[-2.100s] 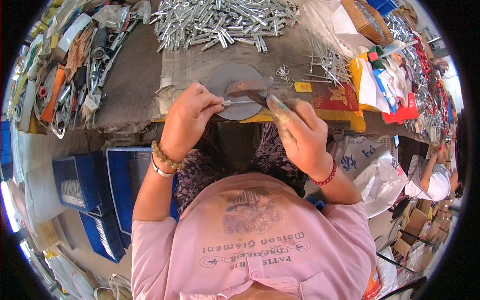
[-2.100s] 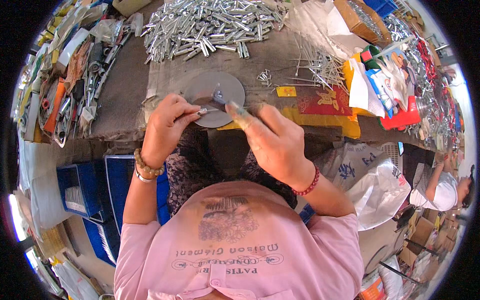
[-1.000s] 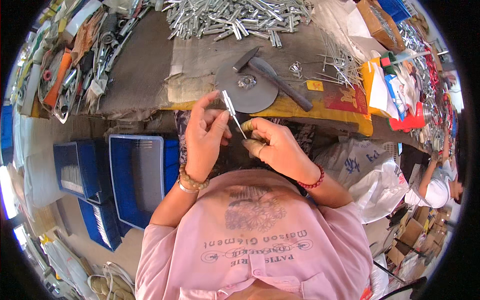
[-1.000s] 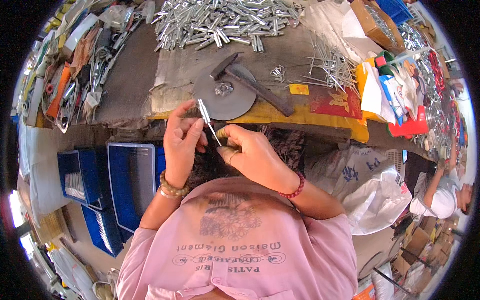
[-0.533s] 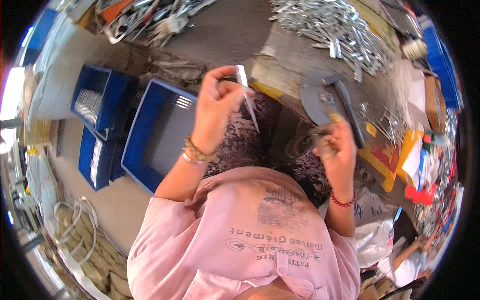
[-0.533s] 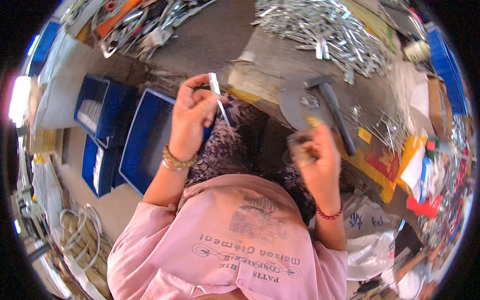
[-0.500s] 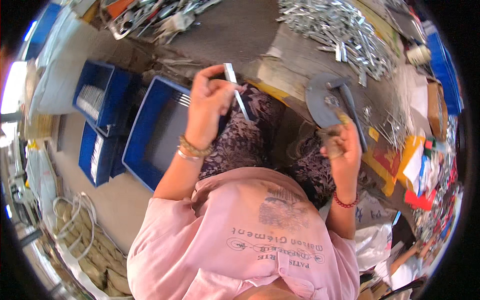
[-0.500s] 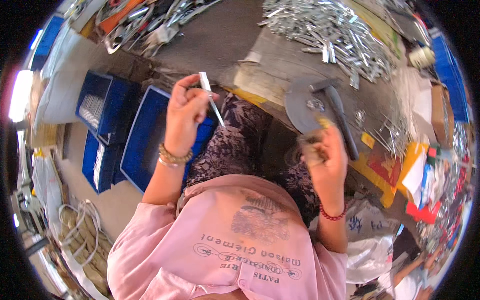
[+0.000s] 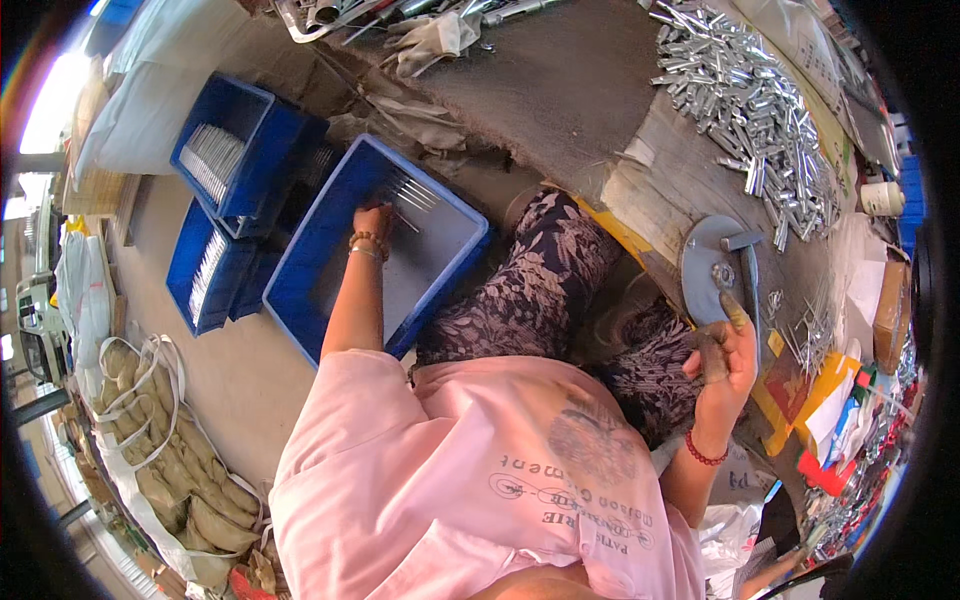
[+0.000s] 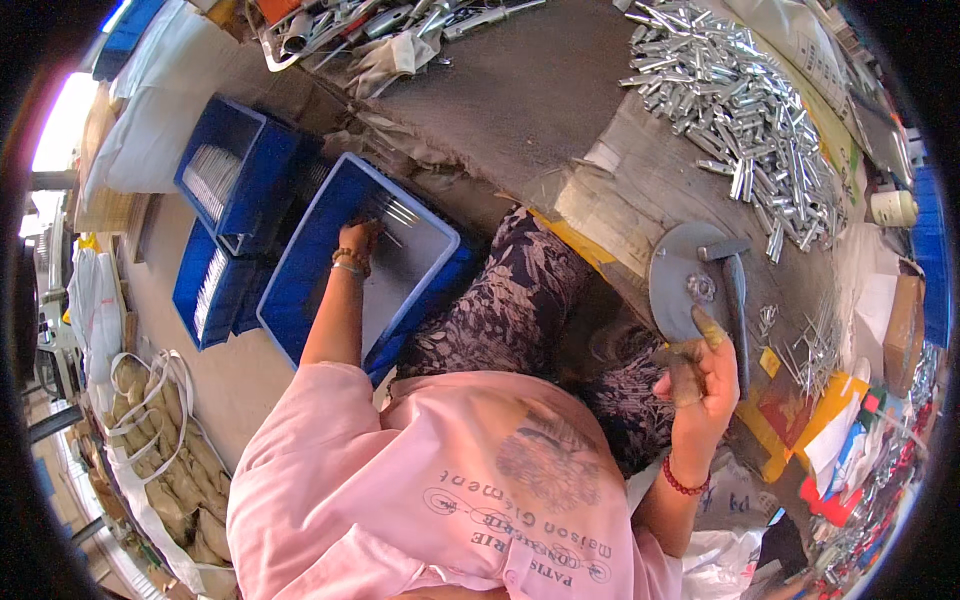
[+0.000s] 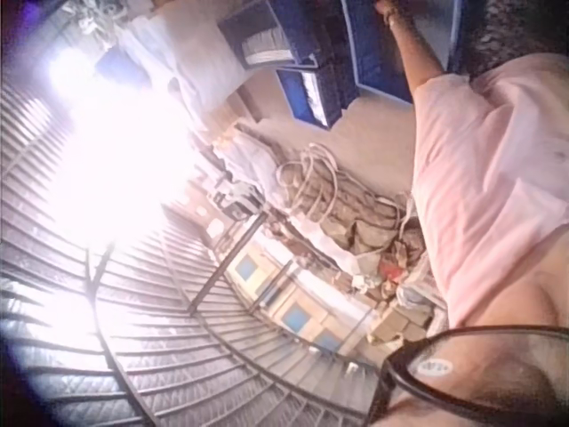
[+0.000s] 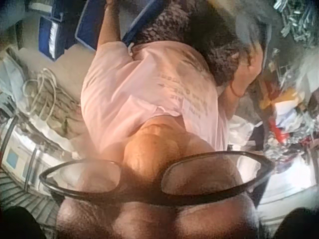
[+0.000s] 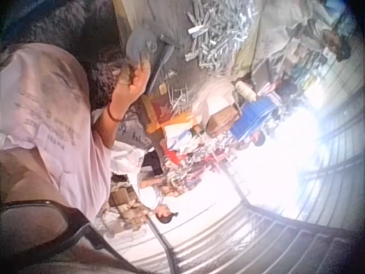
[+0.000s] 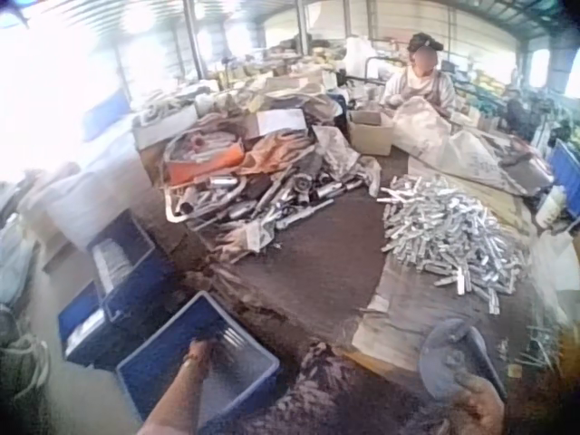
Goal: The person puts finger guards on their fingers, assembles fasteners by inserting metal pins into metal anchor sleeves, and places the assembled parts into a blue bin.
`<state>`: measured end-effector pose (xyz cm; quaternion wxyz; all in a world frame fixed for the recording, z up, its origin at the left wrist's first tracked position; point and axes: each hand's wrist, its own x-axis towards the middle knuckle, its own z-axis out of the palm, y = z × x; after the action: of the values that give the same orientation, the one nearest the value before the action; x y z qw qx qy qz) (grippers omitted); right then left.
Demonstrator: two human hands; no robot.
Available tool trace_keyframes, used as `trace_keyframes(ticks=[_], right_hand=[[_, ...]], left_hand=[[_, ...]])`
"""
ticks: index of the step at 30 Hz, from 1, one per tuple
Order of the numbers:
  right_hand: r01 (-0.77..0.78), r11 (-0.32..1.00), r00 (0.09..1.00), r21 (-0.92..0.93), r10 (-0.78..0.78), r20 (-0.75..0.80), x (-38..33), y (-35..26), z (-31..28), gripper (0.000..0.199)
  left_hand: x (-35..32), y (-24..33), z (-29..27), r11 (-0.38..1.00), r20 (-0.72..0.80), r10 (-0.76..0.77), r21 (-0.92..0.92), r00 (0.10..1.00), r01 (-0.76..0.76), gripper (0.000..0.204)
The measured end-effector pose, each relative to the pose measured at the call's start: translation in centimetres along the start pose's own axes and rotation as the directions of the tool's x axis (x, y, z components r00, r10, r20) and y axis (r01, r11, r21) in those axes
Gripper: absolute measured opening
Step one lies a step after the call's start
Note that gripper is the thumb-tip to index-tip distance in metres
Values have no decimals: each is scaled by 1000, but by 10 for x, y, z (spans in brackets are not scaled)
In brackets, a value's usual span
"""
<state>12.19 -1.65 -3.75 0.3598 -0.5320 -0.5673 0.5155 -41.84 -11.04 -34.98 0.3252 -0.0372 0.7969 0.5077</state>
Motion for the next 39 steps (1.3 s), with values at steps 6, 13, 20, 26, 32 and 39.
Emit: trace_keyframes(ticks=[6,13,20,26,32,39], right_hand=[[63,998,998,31,-63,-9,2,7,-6,49],[-27,1000,999,13,27,18,0,-1,-3,45],[83,997,987,2,-83,139,-2,5,3,37],[157,985,985,-72,-151,87,-2,-7,3,33],[331,929,943,-164,-333,15,-13,-23,-14,25],[143,561,753,-815,-597,-279,22,-13,-116,18]], left_hand=[[6,27,24,972,-23,-36,232,999,40,26],[24,-4,51,903,22,145,406,989,-142,54],[19,62,21,805,-108,583,-60,805,-591,37],[-233,256,115,454,298,870,-175,393,-874,14],[-331,279,225,53,739,651,-269,-171,-962,16],[-344,260,302,-190,813,549,-107,-196,-976,19]])
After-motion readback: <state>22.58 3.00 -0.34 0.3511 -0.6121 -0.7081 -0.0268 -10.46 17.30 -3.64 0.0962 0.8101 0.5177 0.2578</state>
